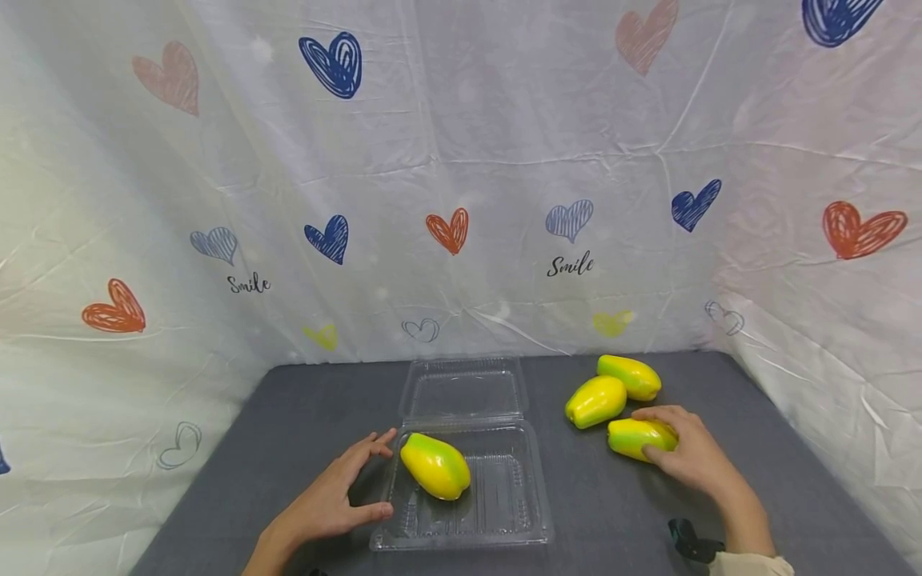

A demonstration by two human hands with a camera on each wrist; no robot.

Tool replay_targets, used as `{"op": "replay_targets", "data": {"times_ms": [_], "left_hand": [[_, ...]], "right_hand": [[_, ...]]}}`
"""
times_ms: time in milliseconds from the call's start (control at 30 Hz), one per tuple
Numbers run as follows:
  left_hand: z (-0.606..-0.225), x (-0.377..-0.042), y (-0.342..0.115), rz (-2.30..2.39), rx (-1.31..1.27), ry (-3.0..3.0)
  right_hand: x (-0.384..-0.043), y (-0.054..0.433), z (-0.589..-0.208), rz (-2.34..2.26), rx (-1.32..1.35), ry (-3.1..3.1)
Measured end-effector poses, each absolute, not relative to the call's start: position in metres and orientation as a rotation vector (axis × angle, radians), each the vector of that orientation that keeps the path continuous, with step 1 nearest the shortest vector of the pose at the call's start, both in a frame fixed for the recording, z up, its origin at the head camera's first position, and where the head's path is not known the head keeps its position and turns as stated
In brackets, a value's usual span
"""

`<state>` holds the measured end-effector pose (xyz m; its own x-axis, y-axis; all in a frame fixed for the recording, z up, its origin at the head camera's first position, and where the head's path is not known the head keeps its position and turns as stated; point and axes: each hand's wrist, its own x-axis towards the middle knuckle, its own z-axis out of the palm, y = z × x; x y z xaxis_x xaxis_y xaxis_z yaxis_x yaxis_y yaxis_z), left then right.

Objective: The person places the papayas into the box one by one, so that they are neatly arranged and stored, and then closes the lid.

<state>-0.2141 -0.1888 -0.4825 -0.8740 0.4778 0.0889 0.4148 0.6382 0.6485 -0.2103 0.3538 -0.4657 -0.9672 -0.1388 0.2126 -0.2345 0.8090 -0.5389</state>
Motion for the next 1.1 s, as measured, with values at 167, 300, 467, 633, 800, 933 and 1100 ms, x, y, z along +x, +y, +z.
{"op": "replay_targets", "data": {"times_ms": [167, 300, 467, 633, 800, 933, 1100], "left_hand": [[-0.4831, -0.2136, -0.189, 1.055, 0.757, 2.76], [-0.4832, -0.2143, -0.1888, 1.058, 0.749, 2.757], [-0.4837, -0.2153, -0.1887, 1.056, 0.744, 2.76], [-0.484, -0.2148, -0.1886, 1.045, 0.749, 2.77], [-0.484, -0.2143, -0.1886, 1.047, 0.74, 2.77], [-0.4848, -0.2154, -0.1888, 1.046, 0.73, 2.77], [-0.4853, -0.2162, -0.189, 1.048, 0.725, 2.765]], "right_hand": [[-0.2097, 0.3537, -0.4664, 0.912, 0.322, -2.828], [-0.2089, 0.3541, -0.4671, 0.907, 0.348, -2.82], [-0.2089, 0.3543, -0.4675, 0.896, 0.377, -2.815], [-0.2089, 0.3544, -0.4682, 0.906, 0.384, -2.822], [-0.21, 0.354, -0.4693, 0.903, 0.394, -2.816], [-0.2104, 0.353, -0.4688, 0.906, 0.399, -2.818], [-0.2107, 0.3521, -0.4682, 0.911, 0.401, -2.815]]}}
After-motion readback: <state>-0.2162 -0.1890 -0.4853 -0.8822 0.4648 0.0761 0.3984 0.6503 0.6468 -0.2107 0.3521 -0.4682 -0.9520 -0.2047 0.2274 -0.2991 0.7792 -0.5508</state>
